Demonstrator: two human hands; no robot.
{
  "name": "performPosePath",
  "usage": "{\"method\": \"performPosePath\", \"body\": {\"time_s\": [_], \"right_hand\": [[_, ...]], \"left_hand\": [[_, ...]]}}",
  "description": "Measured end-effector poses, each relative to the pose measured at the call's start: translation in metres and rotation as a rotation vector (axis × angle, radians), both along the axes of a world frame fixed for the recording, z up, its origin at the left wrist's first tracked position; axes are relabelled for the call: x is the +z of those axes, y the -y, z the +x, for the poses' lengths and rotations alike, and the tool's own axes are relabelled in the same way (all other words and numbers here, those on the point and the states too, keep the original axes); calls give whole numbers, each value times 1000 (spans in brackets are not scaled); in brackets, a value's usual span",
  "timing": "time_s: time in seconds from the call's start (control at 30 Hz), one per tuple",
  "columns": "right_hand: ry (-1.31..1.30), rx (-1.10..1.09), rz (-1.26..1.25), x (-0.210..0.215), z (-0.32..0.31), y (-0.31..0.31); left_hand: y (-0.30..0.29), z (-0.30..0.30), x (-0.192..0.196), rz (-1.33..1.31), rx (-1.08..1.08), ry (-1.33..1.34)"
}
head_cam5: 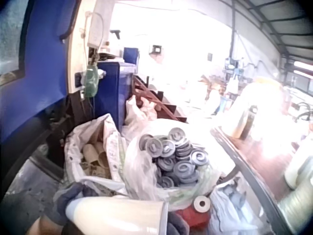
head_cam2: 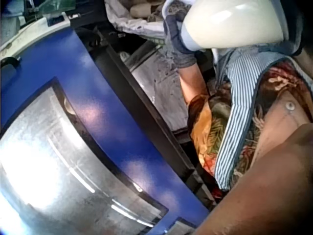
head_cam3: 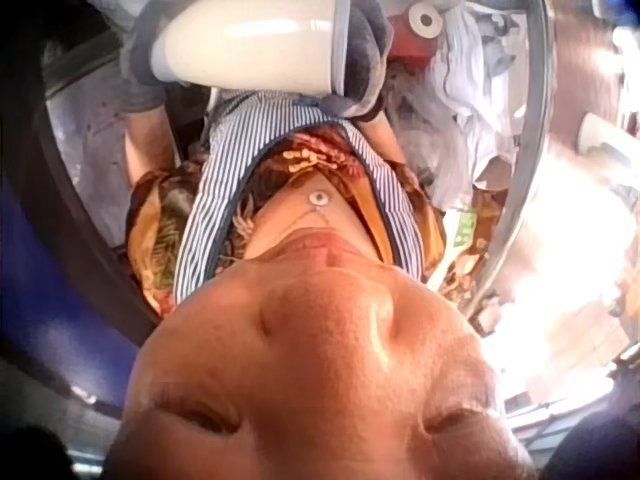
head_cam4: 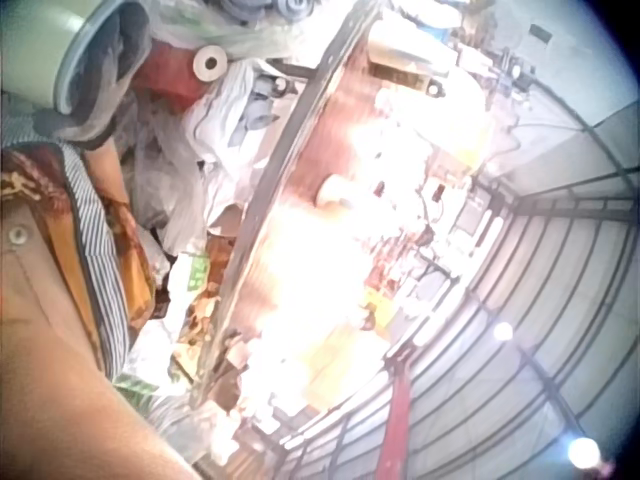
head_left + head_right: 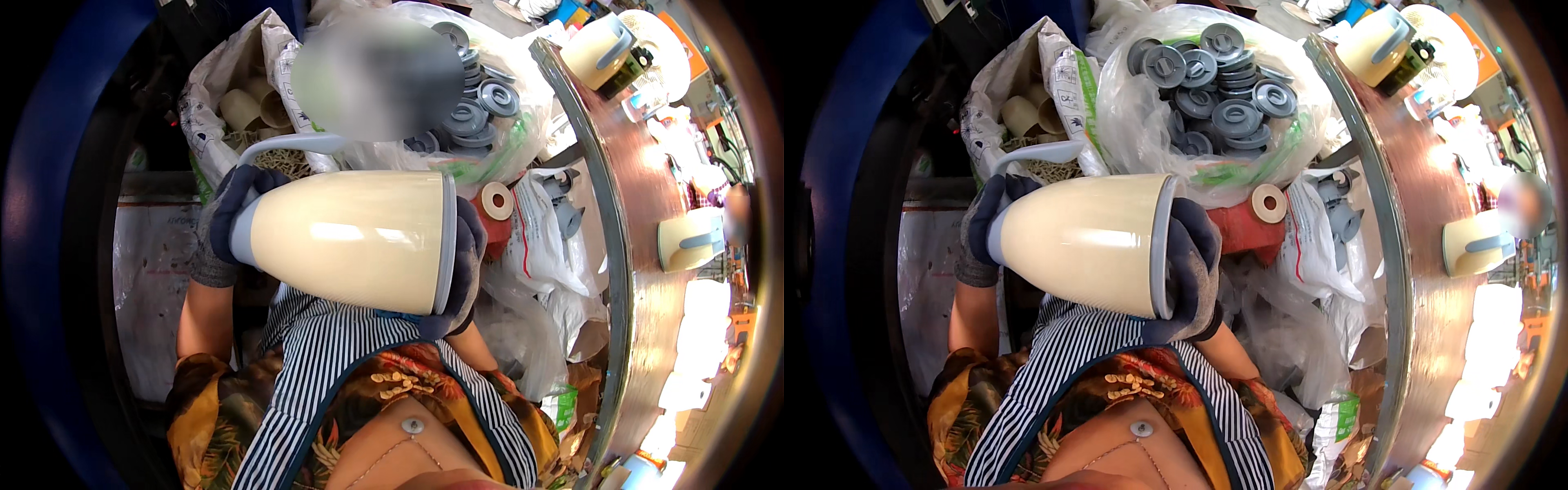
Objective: The person assembles plastic carafes by hand by fitting gray lids onto white pitcher bodies and inserting internal components into them.
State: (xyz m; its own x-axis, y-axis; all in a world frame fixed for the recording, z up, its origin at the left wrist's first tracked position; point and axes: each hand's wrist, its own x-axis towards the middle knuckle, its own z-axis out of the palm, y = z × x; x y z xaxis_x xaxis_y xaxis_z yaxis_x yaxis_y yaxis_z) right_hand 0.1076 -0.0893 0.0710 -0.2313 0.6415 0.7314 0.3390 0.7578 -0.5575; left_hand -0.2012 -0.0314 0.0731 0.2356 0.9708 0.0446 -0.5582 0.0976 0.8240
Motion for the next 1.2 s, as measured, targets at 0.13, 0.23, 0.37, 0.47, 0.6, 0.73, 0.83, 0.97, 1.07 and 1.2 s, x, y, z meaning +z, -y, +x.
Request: {"method": "performPosePath", "body": {"time_s": [0.13, 0.23, 0.37, 0.47, 0.6, 0.73, 0.83, 0.97, 1.07, 1.2], "right_hand": [[-36, -222, -83, -23, -8, 8], [-674, -143, -477, -30, -17, 8], [-323, -278, -178, 12, 19, 19], [320, -175, -139, 63, 31, 32], [-183, -751, -332, 98, 98, 86], [-445, -1324, 255, 128, 222, 110], [-290, -1578, 236, 102, 331, 101], [104, -1905, -73, 80, 395, 77], [53, -1643, 174, 78, 442, 86], [332, -1353, 115, 41, 296, 125]], "left_hand": [[14, 5, 19, 691, 437, -1083], [18, 20, 57, 566, 232, -658], [-5, 47, 111, 1070, -173, -940], [-12, 107, 135, 1459, -394, -1006], [-16, 148, 144, 1223, -38, -669], [-21, 140, 115, 1082, 150, -708], [-2, 156, 78, 949, -142, -734], [13, 167, 55, 898, -256, -761], [4, 167, 38, 946, -252, -820], [1, 153, 5, 634, -245, -844]]}}
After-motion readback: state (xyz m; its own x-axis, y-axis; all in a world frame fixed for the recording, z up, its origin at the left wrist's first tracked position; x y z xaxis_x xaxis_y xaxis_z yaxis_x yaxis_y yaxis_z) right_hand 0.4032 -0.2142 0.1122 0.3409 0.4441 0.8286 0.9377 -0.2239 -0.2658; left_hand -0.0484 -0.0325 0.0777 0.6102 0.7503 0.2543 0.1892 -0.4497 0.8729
